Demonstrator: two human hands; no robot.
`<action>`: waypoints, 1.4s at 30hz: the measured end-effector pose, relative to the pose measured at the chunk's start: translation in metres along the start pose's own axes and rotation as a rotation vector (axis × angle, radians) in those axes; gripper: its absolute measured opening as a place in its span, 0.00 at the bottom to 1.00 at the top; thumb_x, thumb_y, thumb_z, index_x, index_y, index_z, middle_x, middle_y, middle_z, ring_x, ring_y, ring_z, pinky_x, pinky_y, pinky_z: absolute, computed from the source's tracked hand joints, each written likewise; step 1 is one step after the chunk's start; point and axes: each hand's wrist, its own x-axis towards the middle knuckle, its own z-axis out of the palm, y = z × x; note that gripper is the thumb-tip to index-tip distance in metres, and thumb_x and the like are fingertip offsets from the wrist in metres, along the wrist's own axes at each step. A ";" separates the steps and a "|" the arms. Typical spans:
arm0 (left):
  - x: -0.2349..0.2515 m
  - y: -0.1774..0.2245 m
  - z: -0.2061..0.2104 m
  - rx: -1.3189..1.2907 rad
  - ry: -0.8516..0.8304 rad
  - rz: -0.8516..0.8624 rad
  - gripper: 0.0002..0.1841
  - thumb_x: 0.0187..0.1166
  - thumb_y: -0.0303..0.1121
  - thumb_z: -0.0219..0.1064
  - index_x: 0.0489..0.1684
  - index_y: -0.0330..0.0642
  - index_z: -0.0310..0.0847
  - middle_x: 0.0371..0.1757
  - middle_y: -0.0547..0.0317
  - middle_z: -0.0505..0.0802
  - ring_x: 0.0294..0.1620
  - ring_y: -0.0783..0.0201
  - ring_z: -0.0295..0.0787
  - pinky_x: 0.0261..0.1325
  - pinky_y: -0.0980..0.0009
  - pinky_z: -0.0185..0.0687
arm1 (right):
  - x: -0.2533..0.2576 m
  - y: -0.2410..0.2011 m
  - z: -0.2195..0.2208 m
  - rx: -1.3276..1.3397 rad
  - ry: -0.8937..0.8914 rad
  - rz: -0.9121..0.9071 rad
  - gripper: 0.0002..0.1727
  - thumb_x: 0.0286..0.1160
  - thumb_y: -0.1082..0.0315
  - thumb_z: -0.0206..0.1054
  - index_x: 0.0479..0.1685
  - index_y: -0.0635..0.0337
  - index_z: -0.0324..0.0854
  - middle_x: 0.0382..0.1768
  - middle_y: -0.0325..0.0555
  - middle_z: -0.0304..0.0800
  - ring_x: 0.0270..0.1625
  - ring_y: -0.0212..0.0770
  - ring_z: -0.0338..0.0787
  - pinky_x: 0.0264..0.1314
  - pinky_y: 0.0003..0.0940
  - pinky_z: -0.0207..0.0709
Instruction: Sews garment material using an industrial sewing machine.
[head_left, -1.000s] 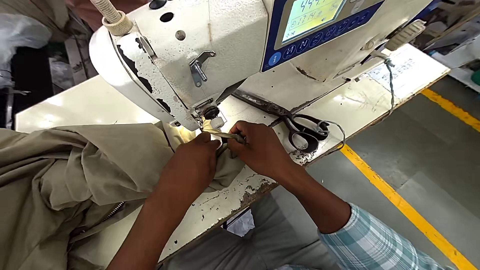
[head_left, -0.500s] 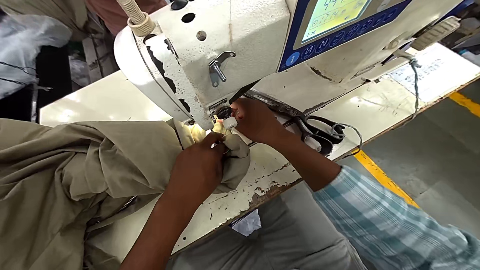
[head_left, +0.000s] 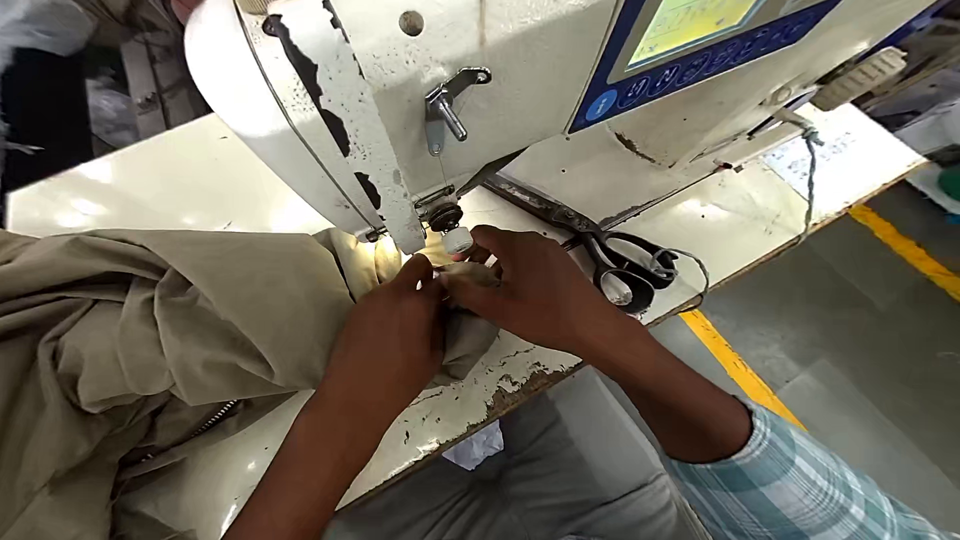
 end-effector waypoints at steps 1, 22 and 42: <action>0.001 -0.002 -0.001 -0.019 -0.003 0.009 0.09 0.75 0.29 0.66 0.44 0.43 0.93 0.50 0.56 0.89 0.33 0.58 0.89 0.32 0.57 0.88 | 0.001 0.001 -0.001 -0.047 -0.013 -0.002 0.18 0.74 0.47 0.72 0.51 0.48 0.87 0.39 0.35 0.93 0.36 0.37 0.91 0.36 0.44 0.84; -0.021 -0.014 -0.019 0.232 0.336 0.263 0.12 0.84 0.38 0.63 0.43 0.41 0.92 0.46 0.50 0.92 0.38 0.50 0.91 0.37 0.56 0.86 | -0.001 0.012 0.024 0.003 0.114 0.099 0.11 0.71 0.52 0.71 0.33 0.47 0.85 0.19 0.35 0.80 0.24 0.39 0.83 0.24 0.43 0.72; -0.010 0.000 -0.019 0.290 0.149 0.305 0.28 0.90 0.46 0.49 0.16 0.43 0.82 0.27 0.54 0.85 0.42 0.50 0.88 0.55 0.50 0.80 | 0.009 0.004 0.013 0.005 -0.070 0.175 0.15 0.65 0.57 0.80 0.48 0.48 0.86 0.32 0.40 0.89 0.36 0.46 0.90 0.35 0.52 0.79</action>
